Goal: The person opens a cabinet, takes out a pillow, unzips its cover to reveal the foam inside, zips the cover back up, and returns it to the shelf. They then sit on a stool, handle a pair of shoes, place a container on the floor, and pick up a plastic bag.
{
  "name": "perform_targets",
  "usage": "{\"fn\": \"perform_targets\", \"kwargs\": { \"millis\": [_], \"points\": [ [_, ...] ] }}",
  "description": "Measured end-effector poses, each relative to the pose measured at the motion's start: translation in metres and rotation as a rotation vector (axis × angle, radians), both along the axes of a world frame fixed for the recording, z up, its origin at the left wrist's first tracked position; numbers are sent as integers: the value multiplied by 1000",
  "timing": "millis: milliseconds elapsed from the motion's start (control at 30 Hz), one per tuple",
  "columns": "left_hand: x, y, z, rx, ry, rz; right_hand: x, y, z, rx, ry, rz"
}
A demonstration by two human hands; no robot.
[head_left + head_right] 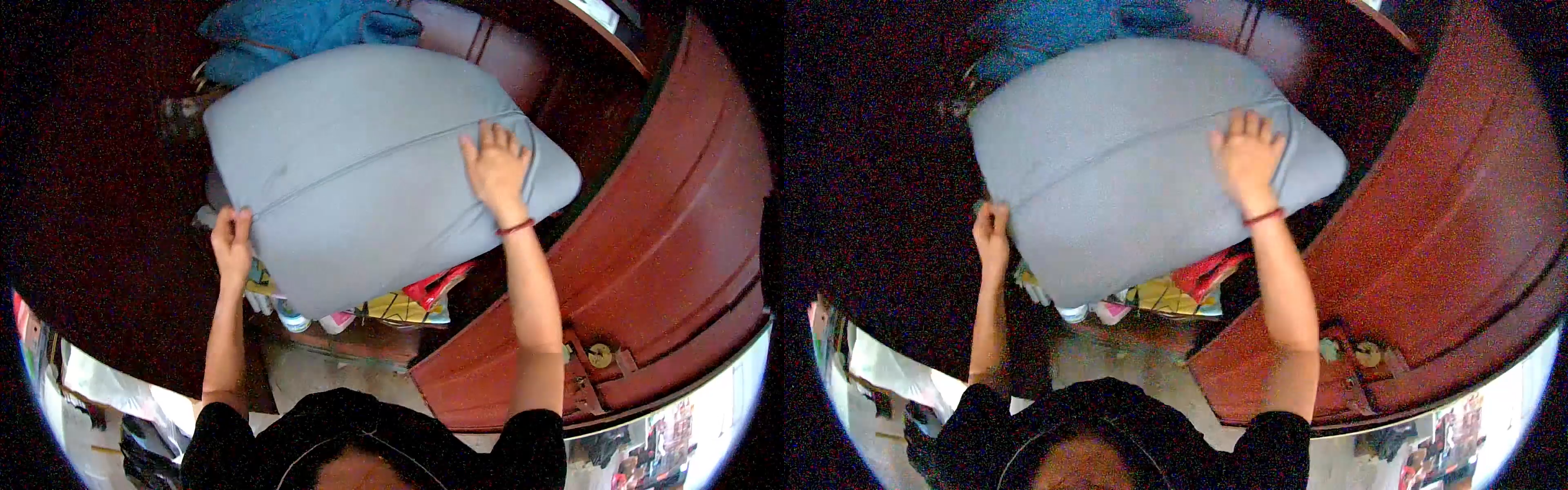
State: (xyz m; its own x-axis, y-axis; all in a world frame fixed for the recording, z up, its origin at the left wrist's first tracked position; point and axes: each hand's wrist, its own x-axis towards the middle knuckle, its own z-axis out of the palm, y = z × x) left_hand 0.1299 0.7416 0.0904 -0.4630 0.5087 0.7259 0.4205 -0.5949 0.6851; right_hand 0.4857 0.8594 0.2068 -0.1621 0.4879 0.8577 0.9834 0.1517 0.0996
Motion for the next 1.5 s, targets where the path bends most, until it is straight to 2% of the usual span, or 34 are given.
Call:
{"fn": "perform_targets", "kwargs": {
  "millis": [67, 100, 300, 467, 567, 667, 767, 800, 867, 967, 1033, 1133, 1267, 1500],
  "points": [
    [-2, -1, -9, -98, -63, -43, -4, -9, -17, 155, -77, -39],
    [-4, 3, -12, -103, -53, -54, -6, -21, -15, 59, -73, -38],
    [10, -13, -11, -65, -97, -22, -4, -19, -14, 114, -46, 29],
    [8, -34, -10, -88, -141, -73, 0, -17, -7, -16, -92, 36],
    [6, -27, -24, -37, -347, -214, -1, -17, -10, 18, -107, 14],
    [12, -32, -26, -105, -555, -373, 5, -6, -14, 71, -140, 4],
    [26, -50, -4, -84, -645, -483, 1, -9, -4, 96, -127, 79],
    [34, -58, 8, -58, -666, -508, -8, -17, -3, 85, -134, 111],
    [32, -58, 2, -11, -664, -602, -22, -39, 6, 76, 37, 599],
    [40, -69, 4, -32, -719, -580, -78, -104, 2, -72, 120, 1101],
    [54, -80, 12, 52, -726, -550, -103, -136, -4, -224, 77, 1299],
    [61, -88, 9, 71, -678, -475, -136, -155, -6, -371, 2, 1473],
    [68, -102, 14, 62, -593, -375, -158, -156, -16, -459, -72, 1515],
    [71, -106, 16, 53, -628, -413, -165, -163, -33, -415, 0, 1386]
  ]
}}
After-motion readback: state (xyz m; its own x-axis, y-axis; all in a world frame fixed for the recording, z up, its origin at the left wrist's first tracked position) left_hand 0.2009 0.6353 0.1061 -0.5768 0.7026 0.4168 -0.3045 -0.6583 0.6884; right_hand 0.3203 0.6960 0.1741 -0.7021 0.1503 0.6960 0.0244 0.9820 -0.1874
